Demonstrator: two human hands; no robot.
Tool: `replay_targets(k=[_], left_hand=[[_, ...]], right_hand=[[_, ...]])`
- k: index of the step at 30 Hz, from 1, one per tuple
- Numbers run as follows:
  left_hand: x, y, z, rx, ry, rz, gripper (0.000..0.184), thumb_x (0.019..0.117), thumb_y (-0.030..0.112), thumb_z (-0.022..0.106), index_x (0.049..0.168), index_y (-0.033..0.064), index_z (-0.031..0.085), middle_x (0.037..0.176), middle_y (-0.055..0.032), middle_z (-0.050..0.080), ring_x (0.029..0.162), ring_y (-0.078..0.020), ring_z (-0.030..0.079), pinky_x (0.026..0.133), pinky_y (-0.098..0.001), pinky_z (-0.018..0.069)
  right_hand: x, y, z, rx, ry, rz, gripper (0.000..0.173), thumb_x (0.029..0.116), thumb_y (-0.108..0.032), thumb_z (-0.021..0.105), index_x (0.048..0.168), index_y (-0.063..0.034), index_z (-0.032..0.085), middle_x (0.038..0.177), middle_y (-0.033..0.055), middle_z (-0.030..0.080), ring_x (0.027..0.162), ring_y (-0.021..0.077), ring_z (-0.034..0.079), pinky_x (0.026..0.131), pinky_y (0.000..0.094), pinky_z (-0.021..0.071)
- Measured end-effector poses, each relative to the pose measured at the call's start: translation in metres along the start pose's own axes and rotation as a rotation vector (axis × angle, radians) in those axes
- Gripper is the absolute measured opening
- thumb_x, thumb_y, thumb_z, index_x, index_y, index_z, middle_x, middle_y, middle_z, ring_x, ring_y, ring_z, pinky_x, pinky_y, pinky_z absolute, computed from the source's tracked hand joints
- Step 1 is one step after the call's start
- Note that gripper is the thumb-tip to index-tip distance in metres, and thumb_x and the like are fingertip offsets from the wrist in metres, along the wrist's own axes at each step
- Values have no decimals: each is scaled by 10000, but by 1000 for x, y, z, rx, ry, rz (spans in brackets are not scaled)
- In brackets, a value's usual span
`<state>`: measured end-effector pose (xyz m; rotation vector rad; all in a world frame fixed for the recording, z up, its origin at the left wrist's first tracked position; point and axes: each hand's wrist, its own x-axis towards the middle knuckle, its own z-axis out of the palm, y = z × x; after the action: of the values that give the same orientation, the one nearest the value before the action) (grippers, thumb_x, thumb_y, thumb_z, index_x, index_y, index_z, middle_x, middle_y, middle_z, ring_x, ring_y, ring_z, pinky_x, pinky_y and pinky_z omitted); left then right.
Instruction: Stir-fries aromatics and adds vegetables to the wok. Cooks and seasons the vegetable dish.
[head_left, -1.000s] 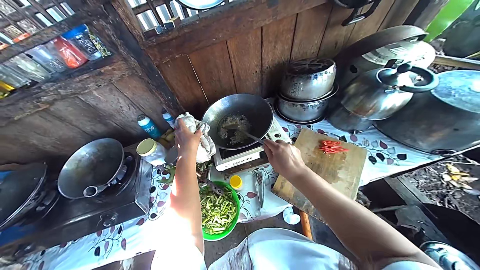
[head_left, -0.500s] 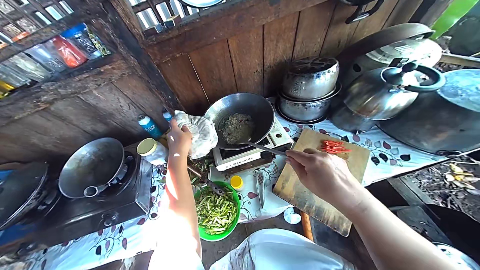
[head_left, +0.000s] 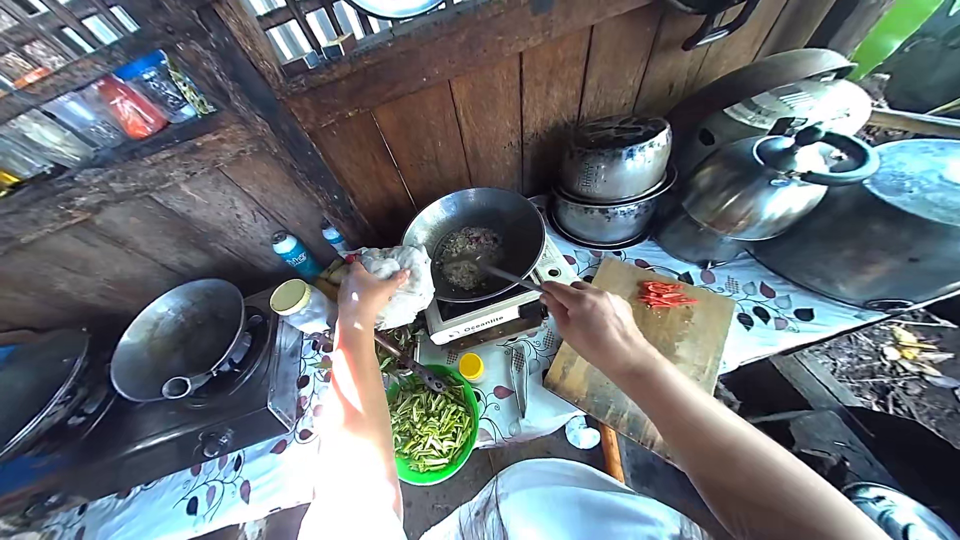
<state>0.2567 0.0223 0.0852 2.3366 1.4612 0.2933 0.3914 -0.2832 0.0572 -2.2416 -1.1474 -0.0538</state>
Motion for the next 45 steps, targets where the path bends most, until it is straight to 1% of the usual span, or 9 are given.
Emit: replay_targets(k=[5,9,15,19,23,29,38,42,45], left_hand=[[-5,1,-2,54,-4,6,724,909,457,764,1361,-70,558,1266,-330,629,1225,-489,600,1022,-679,446],[-14,5,-7,50,-14,14,670,932,463,739,1311,-70,594,1228,-328,647,1196,-489,616,1007,-686,449],[-19,11,-10,58,-28,-7,657,947,463,718,1304,-76,598,1239,-329,639,1210,-498,602,1009,-683,447],[-22,15,-11,75,-43,-17,656,950,461,717,1308,-76,596,1257,-329,632,1228,-482,598,1022,-667,444],[-23,14,-10,70,-45,-25,667,953,474,708,1313,-76,589,1258,-323,634,1227,-474,604,1019,-660,452],[-25,11,-8,15,-50,-34,662,951,469,710,1302,-79,591,1248,-327,639,1212,-487,609,999,-671,460],[-31,11,-11,-12,-83,-44,650,959,454,694,1318,-75,574,1255,-311,637,1203,-466,621,981,-658,478],[-30,12,-11,18,-87,-41,650,966,460,688,1317,-74,572,1258,-313,633,1212,-463,616,987,-651,475],[-28,10,-10,17,-74,-21,655,970,454,686,1327,-82,567,1266,-324,624,1223,-471,604,1001,-654,462]], right_hand=[[29,14,17,-41,-62,158,315,1096,-221,500,1279,-58,698,1040,268,702,942,471,700,759,633,544],[8,5,4,9,-86,65,295,1082,-212,537,1256,-68,726,1016,237,725,920,444,713,764,621,549],[-33,-6,-42,-91,86,-164,247,1011,-179,589,1081,-46,785,761,166,688,661,371,695,543,537,531],[-3,-14,-19,-91,-163,87,289,1086,-218,530,1215,-53,728,1007,234,716,919,441,709,745,612,541],[30,5,16,-96,-81,107,321,1091,-249,517,1285,-72,701,1025,249,706,885,447,710,722,612,548],[32,5,11,-170,-216,144,372,1112,-270,447,1382,-113,650,1147,254,697,1029,448,697,855,611,538],[-33,-22,-57,-242,-13,-76,262,1045,-184,569,1147,-46,767,912,238,731,810,453,725,649,629,544],[-7,-26,-26,-175,-175,77,319,1093,-204,505,1266,-32,711,1073,271,716,993,477,700,831,643,531],[21,-13,12,-86,-136,133,343,1100,-230,495,1304,-31,686,1098,275,704,1022,477,685,847,645,519]])
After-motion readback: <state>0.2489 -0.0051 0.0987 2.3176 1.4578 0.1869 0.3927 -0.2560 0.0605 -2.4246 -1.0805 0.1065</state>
